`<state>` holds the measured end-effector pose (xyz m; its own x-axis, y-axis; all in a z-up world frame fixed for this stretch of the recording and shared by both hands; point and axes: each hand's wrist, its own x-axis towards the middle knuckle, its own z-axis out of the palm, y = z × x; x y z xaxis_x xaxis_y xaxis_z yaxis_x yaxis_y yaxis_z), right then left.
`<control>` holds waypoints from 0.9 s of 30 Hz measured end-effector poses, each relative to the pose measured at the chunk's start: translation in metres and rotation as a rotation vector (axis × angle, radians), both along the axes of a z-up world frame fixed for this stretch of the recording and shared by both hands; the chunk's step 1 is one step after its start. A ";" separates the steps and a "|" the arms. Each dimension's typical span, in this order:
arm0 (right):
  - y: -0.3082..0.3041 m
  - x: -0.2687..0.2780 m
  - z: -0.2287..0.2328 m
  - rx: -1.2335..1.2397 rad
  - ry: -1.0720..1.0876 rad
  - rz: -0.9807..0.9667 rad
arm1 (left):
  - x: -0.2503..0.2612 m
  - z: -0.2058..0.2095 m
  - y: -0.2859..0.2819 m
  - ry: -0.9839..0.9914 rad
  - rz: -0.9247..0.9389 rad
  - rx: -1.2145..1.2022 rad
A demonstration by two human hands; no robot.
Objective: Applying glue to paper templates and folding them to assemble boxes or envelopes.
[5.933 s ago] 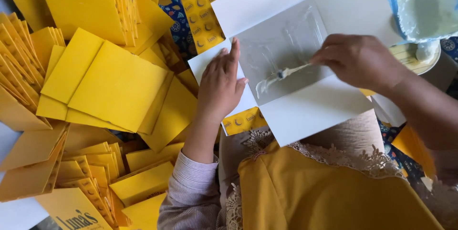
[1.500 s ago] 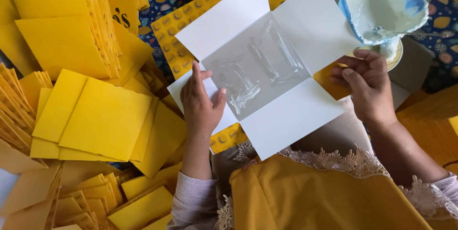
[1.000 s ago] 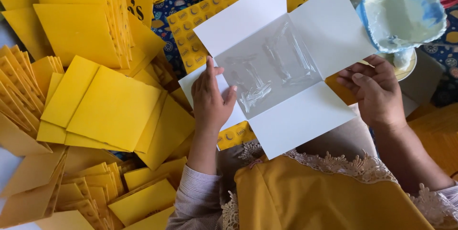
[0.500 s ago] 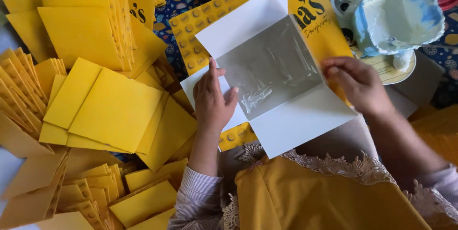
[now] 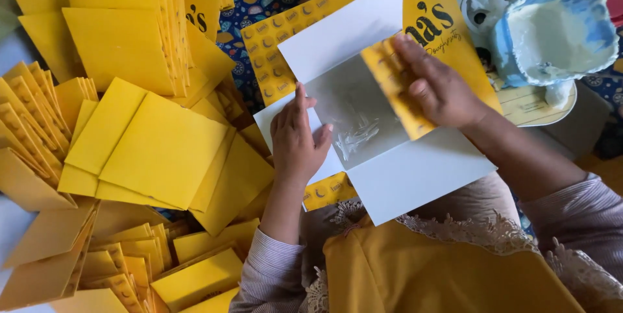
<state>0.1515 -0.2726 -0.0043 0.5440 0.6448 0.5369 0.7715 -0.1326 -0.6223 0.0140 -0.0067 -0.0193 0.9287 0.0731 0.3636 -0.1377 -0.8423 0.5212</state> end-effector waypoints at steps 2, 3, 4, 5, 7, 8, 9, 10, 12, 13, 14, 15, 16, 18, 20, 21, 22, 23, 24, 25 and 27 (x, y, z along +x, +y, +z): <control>0.005 -0.004 0.000 -0.105 -0.091 -0.038 | 0.001 -0.001 0.000 0.007 0.002 0.007; 0.008 -0.006 0.001 -0.207 -0.182 -0.074 | 0.001 -0.002 0.001 0.013 0.005 0.016; 0.009 -0.007 -0.007 -0.210 -0.180 -0.070 | 0.001 -0.002 0.000 0.015 0.008 0.013; 0.011 -0.007 -0.014 -0.283 -0.292 -0.113 | 0.001 -0.003 0.000 0.011 0.011 0.015; 0.014 -0.007 -0.023 -0.356 -0.407 -0.150 | 0.001 -0.004 0.000 0.006 0.019 0.015; 0.014 -0.008 -0.026 -0.398 -0.438 -0.164 | 0.001 -0.005 0.000 0.010 0.022 0.010; 0.015 -0.009 -0.028 -0.440 -0.470 -0.179 | 0.001 -0.005 -0.001 0.013 0.025 0.005; 0.014 -0.009 -0.031 -0.441 -0.469 -0.179 | 0.001 -0.005 0.000 0.014 0.025 0.004; 0.014 -0.008 -0.036 -0.500 -0.500 -0.187 | 0.001 -0.005 0.000 0.018 0.029 -0.020; 0.013 -0.006 -0.034 -0.500 -0.501 -0.187 | 0.003 -0.005 0.000 0.017 0.029 -0.020; 0.013 -0.005 -0.034 -0.487 -0.462 -0.125 | 0.002 -0.006 0.000 0.021 0.031 -0.024; 0.013 -0.004 -0.033 -0.473 -0.423 -0.063 | 0.002 -0.006 0.001 0.026 0.033 -0.029; 0.014 -0.003 -0.033 -0.468 -0.421 -0.060 | 0.002 -0.009 0.001 0.029 0.036 -0.024; 0.015 -0.001 -0.032 -0.454 -0.415 -0.049 | 0.002 -0.012 0.003 0.033 0.034 -0.053; 0.015 -0.002 -0.026 -0.455 -0.387 -0.043 | 0.001 -0.008 0.001 0.047 0.038 -0.057; 0.015 -0.002 -0.023 -0.462 -0.361 -0.036 | 0.001 -0.006 0.000 0.059 0.041 -0.066; 0.014 0.000 -0.026 -0.458 -0.360 -0.034 | 0.000 -0.005 0.001 0.061 0.044 -0.063; 0.012 0.001 -0.028 -0.467 -0.341 -0.030 | 0.000 -0.004 0.001 0.071 0.035 -0.070; 0.011 0.002 -0.031 -0.478 -0.320 -0.028 | -0.001 -0.003 0.002 0.083 0.024 -0.078; 0.011 0.003 -0.030 -0.476 -0.317 -0.029 | 0.000 -0.004 0.003 0.085 0.023 -0.075; 0.013 0.003 -0.031 -0.438 -0.331 -0.048 | -0.001 -0.006 0.004 0.070 0.008 -0.073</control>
